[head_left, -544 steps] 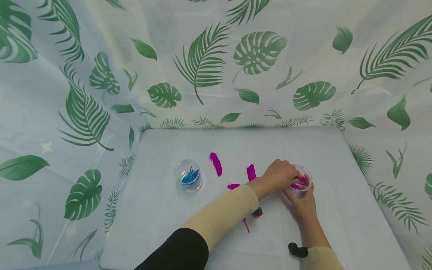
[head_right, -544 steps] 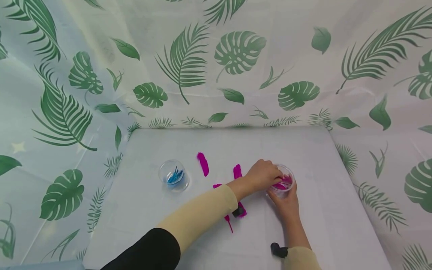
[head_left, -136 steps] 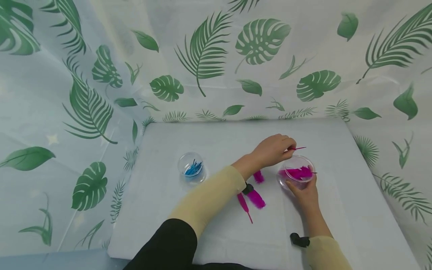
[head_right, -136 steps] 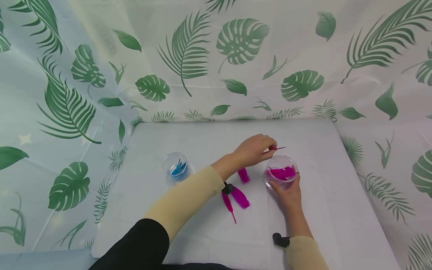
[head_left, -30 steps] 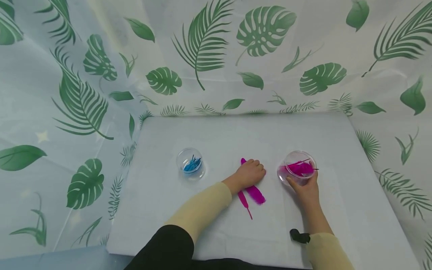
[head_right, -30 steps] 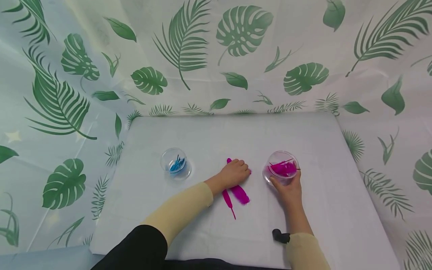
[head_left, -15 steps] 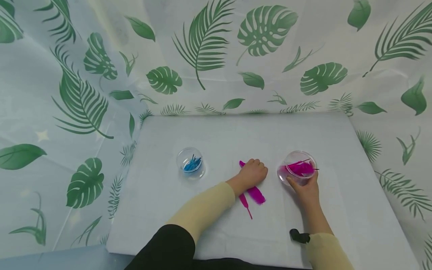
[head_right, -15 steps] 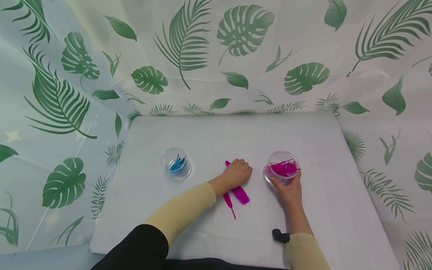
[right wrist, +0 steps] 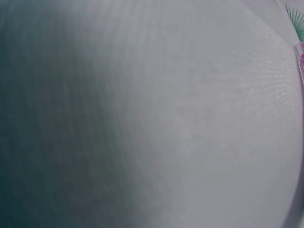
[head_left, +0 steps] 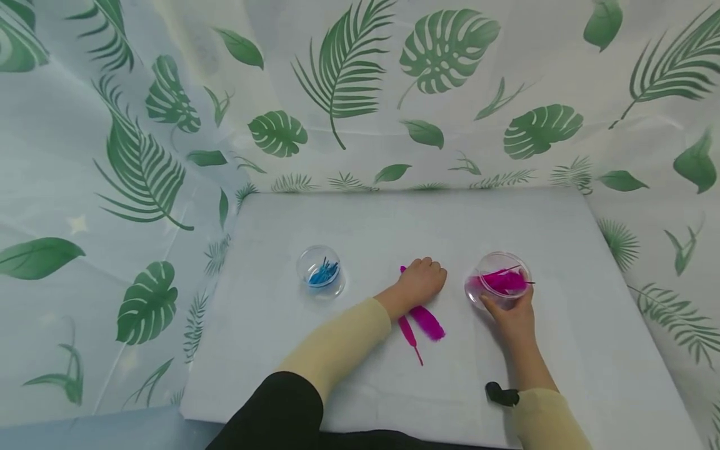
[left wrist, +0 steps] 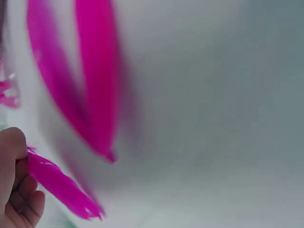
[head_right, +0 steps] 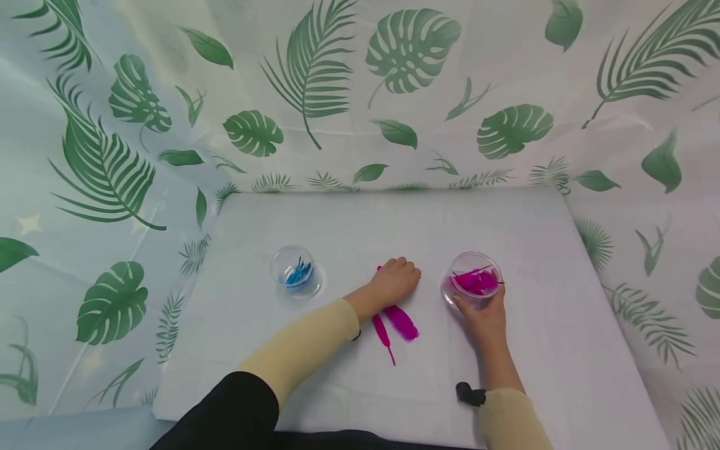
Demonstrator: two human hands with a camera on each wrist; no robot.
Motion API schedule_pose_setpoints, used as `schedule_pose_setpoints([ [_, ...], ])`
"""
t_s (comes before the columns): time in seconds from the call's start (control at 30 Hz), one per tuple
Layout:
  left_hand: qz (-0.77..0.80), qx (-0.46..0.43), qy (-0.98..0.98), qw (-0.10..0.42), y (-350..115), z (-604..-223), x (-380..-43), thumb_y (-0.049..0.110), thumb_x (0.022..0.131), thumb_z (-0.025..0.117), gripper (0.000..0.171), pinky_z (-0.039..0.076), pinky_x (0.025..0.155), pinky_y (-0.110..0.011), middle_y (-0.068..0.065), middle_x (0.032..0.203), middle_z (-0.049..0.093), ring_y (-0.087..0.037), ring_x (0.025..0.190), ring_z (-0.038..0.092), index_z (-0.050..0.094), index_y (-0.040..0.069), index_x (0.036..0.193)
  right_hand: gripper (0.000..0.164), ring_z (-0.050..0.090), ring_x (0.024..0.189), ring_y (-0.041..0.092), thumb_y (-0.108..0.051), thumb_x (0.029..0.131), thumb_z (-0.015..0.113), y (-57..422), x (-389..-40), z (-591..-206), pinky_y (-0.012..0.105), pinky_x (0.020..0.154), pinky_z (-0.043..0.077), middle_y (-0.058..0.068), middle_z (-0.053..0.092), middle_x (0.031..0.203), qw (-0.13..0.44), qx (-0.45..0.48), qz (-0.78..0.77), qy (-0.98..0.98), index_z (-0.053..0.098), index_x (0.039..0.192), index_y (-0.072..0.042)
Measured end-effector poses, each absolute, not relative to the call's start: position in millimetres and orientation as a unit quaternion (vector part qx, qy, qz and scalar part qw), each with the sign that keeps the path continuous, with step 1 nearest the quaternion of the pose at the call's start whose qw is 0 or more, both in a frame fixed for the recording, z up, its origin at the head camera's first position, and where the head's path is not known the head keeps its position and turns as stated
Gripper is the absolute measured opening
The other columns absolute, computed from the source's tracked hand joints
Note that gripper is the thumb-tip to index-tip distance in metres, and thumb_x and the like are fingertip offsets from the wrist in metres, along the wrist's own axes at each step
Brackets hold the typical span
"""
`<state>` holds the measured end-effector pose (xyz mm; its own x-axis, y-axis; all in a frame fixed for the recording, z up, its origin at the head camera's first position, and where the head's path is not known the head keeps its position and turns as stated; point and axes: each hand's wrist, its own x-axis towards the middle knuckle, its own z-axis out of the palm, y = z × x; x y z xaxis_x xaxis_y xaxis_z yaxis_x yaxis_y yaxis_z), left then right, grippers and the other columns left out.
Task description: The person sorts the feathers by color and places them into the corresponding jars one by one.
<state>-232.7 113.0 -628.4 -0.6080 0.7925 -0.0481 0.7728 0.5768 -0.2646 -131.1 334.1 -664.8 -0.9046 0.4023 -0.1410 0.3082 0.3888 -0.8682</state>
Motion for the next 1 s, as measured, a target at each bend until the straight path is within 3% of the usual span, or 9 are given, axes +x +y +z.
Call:
schedule_pose_setpoints([
  [0.23, 0.104, -0.45, -0.883, 0.085, 123.1, -588.6, -242.3, 0.014, 0.1, 0.05, 0.016, 0.049, 0.072, -0.024, 0.004, 0.098, 0.062, -0.012, 0.088, 0.054, 0.061, 0.018, 0.111, 0.11, 0.013, 0.154, 0.031, -0.043, 0.081, 0.079, 340.0, -127.9, -669.7, 0.056, 0.123, 0.011, 0.01, 0.017, 0.166, 0.045, -0.217, 0.516, -0.828, 0.0, 0.157, -0.037],
  [0.6, 0.071, -0.483, -0.868, 0.094, 163.0, -506.4, -246.1, 0.029, 0.103, 0.045, 0.031, 0.049, 0.093, -0.025, 0.005, 0.116, 0.066, -0.012, 0.108, 0.059, 0.06, 0.016, 0.127, 0.11, 0.013, 0.154, 0.03, -0.045, 0.082, 0.078, 340.2, -127.6, -666.9, 0.057, 0.122, 0.011, 0.009, 0.016, 0.166, 0.041, -0.22, 0.52, -0.824, -0.001, 0.158, -0.035],
  [0.77, 0.029, -0.501, -0.857, 0.118, 177.4, -489.4, -239.5, 0.028, 0.101, 0.045, 0.03, 0.047, 0.096, -0.021, 0.006, 0.115, 0.068, -0.009, 0.107, 0.061, 0.061, 0.016, 0.124, 0.11, 0.014, 0.154, 0.031, -0.045, 0.081, 0.078, 340.7, -128.7, -667.8, 0.058, 0.122, 0.011, 0.01, 0.017, 0.166, 0.04, -0.214, 0.515, -0.829, 0.0, 0.158, -0.035],
  [1.0, -0.056, -0.522, -0.84, 0.135, 191.9, -491.5, -228.9, 0.024, 0.101, 0.047, 0.026, 0.046, 0.096, -0.02, 0.007, 0.109, 0.068, -0.008, 0.1, 0.062, 0.064, 0.015, 0.118, 0.112, 0.02, 0.152, 0.035, -0.044, 0.08, 0.08, 342.4, -130.8, -670.2, 0.058, 0.121, 0.017, 0.015, 0.021, 0.164, 0.046, -0.201, 0.503, -0.839, 0.002, 0.158, -0.026],
])
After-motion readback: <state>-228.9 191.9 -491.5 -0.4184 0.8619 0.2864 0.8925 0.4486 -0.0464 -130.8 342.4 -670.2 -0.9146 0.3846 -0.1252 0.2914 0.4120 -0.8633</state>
